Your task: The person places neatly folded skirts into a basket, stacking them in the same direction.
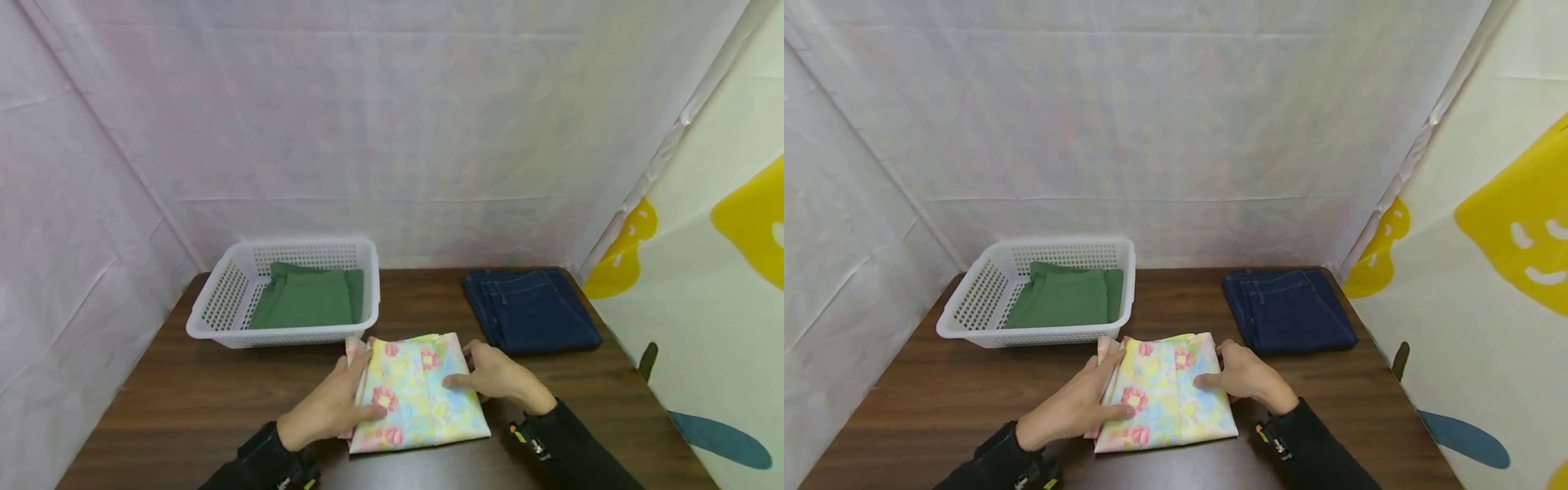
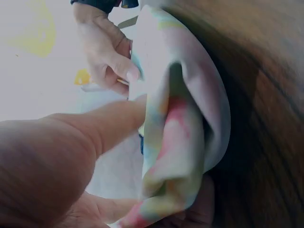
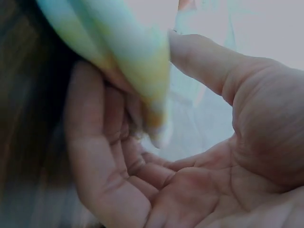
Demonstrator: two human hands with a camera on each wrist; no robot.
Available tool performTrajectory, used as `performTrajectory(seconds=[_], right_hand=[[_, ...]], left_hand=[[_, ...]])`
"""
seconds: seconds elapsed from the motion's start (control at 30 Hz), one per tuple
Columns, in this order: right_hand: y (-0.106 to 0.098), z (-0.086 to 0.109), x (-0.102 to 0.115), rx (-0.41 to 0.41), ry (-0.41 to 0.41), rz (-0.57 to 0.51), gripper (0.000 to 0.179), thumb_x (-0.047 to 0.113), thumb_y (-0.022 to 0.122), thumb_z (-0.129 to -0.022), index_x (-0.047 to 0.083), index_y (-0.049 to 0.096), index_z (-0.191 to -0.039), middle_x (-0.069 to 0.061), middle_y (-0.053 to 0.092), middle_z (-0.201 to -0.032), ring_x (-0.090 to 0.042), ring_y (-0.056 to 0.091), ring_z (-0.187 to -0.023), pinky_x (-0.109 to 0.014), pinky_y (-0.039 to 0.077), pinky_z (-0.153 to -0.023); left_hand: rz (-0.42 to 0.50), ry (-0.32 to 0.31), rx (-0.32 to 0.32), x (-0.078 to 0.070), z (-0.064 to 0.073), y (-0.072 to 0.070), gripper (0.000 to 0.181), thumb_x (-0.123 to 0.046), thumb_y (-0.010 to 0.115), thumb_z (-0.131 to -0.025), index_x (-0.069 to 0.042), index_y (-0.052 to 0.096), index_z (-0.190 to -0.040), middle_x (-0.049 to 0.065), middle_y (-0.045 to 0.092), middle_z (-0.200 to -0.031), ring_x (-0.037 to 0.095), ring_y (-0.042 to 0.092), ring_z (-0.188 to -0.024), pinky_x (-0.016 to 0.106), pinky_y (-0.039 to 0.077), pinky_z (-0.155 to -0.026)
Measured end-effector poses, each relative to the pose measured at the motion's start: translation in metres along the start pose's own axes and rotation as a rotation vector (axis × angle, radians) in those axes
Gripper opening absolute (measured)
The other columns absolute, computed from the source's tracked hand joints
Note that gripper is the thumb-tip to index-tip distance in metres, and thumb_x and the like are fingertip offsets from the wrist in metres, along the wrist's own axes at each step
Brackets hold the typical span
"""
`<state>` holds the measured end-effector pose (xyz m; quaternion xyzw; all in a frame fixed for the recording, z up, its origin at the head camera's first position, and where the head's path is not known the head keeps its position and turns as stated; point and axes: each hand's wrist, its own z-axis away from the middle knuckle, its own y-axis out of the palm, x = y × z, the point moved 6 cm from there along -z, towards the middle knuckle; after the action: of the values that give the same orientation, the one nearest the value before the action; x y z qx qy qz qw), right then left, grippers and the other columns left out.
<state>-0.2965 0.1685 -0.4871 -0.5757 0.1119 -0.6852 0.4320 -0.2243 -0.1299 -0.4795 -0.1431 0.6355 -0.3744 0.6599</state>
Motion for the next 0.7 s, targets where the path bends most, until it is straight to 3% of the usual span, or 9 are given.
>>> performTrajectory(seconds=[0.1, 0.23, 0.53, 0.7], right_hand=[[0.008, -0.001, 0.001, 0.056, -0.025, -0.085, 0.06, 0.035, 0.096, -0.1, -0.001, 0.069, -0.14, -0.008, 0.082, -0.115, -0.02, 0.078, -0.097, -0.038, 0.066, -0.087], [0.017, -0.002, 0.004, 0.151, -0.072, -0.216, 0.038, 0.027, 0.093, -0.103, 0.005, 0.078, -0.131, -0.006, 0.088, -0.11, -0.021, 0.083, -0.096, -0.035, 0.067, -0.088], [0.02, -0.002, 0.007, 0.211, -0.115, -0.328, 0.043, 0.015, 0.088, -0.106, -0.004, 0.07, -0.14, -0.013, 0.086, -0.117, -0.023, 0.083, -0.098, -0.034, 0.068, -0.086], [0.02, -0.002, 0.006, 0.212, -0.134, -0.329, 0.047, 0.01, 0.087, -0.105, -0.005, 0.066, -0.145, -0.013, 0.085, -0.12, -0.023, 0.083, -0.101, -0.036, 0.069, -0.089]], left_hand=[[0.001, 0.049, 0.027, -0.003, 0.001, 0.003, 0.111, -0.032, 0.096, -0.1, -0.007, 0.029, -0.185, 0.04, 0.026, -0.186, 0.05, 0.051, -0.163, 0.066, 0.055, -0.121], [0.009, 0.106, 0.059, -0.007, 0.002, 0.005, 0.107, -0.025, 0.092, -0.104, -0.007, 0.025, -0.186, 0.035, 0.021, -0.191, 0.053, 0.042, -0.17, 0.07, 0.05, -0.127], [-0.013, 0.139, 0.088, -0.011, 0.0, 0.01, 0.102, -0.014, 0.086, -0.107, -0.011, 0.024, -0.187, 0.025, 0.019, -0.194, 0.054, 0.032, -0.176, 0.074, 0.041, -0.134], [-0.017, 0.16, 0.079, -0.012, -0.001, 0.011, 0.1, -0.009, 0.086, -0.106, -0.012, 0.027, -0.187, 0.026, 0.021, -0.193, 0.052, 0.034, -0.175, 0.074, 0.04, -0.135]])
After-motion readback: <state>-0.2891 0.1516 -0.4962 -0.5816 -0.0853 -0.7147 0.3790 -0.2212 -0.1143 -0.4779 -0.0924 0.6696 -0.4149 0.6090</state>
